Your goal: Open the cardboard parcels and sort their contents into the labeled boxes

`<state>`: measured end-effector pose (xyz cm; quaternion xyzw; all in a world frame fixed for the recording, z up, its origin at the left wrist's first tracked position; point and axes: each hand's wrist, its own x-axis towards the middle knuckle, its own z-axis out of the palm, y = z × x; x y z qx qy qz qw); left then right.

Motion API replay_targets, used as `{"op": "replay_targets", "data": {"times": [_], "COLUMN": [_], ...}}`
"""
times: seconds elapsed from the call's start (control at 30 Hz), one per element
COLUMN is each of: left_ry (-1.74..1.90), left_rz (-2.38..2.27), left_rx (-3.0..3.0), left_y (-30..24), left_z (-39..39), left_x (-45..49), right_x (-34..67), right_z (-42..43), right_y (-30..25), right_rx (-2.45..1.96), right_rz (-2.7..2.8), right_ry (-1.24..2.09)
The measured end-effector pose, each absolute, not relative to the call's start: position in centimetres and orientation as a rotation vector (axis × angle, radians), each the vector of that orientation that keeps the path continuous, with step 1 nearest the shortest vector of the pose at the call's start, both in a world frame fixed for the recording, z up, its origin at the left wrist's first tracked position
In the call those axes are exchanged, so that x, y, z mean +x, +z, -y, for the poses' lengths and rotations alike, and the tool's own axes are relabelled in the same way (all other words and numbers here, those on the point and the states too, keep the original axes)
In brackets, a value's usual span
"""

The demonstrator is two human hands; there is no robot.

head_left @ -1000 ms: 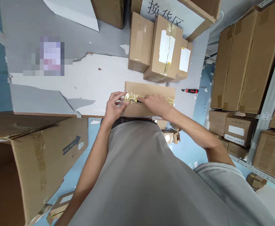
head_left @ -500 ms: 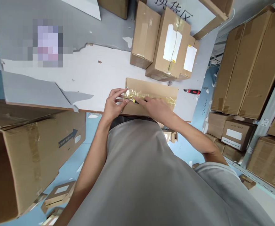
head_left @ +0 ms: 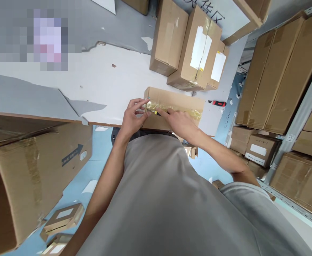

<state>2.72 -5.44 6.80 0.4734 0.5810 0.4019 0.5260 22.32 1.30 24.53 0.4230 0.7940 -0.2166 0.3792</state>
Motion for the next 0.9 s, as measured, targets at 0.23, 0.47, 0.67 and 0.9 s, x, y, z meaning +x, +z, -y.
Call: {"op": "replay_targets", "data": {"times": [0.23, 0.47, 0.67, 0.9], "left_ry": [0.982, 0.974, 0.966, 0.965], "left_rz": [-1.391, -1.392, -1.428, -1.508], "left_rx": [1.125, 1.137, 1.151, 1.166], "left_y": [6.8, 6.8, 7.0, 6.9], "left_z": [5.6, 5.4, 5.3, 5.4], "left_x": [2.7, 2.4, 2.5, 2.9], "right_x": [23.0, 22.3, 23.6, 29.5], "right_z": [-1.7, -2.5, -2.5, -2.6], "right_y": [24.3, 23.8, 24.4, 26.0], "right_rx": [1.037, 1.048, 1.066, 1.147], "right_rz": [-2.062, -2.097, -2.109, -1.946], "right_ry": [-0.551, -0.559, -0.553, -0.487]}}
